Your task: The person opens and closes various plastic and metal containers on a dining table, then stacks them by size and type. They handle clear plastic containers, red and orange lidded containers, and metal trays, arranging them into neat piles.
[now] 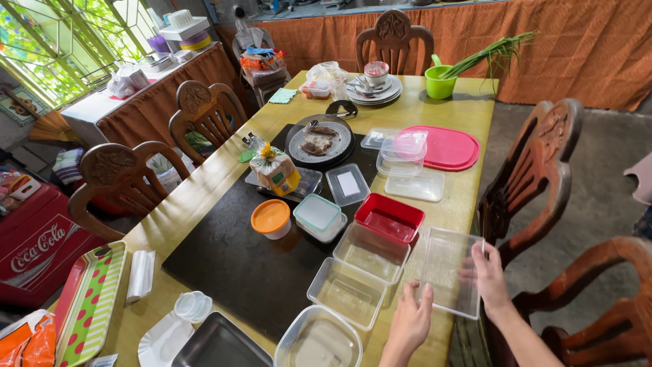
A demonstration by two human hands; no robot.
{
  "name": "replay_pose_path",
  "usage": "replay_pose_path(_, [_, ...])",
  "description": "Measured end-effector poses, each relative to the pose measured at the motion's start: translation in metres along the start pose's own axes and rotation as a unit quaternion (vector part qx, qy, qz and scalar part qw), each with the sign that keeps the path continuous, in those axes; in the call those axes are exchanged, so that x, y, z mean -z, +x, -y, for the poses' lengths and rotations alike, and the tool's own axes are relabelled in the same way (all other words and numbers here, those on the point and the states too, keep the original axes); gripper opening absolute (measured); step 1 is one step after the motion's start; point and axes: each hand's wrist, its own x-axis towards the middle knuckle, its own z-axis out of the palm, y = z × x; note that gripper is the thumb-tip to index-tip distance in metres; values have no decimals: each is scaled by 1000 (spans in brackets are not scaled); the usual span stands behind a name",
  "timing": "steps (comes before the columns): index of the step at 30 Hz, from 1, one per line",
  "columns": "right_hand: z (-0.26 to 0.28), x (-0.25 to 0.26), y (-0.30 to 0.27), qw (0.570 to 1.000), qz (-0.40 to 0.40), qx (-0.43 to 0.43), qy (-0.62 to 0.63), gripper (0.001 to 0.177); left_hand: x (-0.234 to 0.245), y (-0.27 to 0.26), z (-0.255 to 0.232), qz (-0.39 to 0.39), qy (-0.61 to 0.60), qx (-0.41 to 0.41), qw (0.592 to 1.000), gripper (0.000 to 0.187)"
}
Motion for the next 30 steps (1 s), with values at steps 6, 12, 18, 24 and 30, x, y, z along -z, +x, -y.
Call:
replay_pose_path(6, [78, -50, 10, 983, 165, -16, -76, 63, 40, 24, -55, 15, -220, 115, 969, 78])
replay_pose_path(12, [115, -102, 47, 939, 312, -57, -136, 66, 119, 25, -58, -45, -405, 163, 899, 71])
replay_pose_path(18, [105, -157, 89, 902, 354, -17, -245, 46, 200, 32, 10, -271, -412, 214, 843, 71])
replay_pose_path(24, [54, -231, 134, 861, 429, 46, -271, 40, 248, 49, 101, -337, -401, 198, 828, 58])
replay_pose_path(30, [-2, -294, 199, 847, 412, 89, -324, 38, 256, 69, 135, -325, -416, 239, 815, 51])
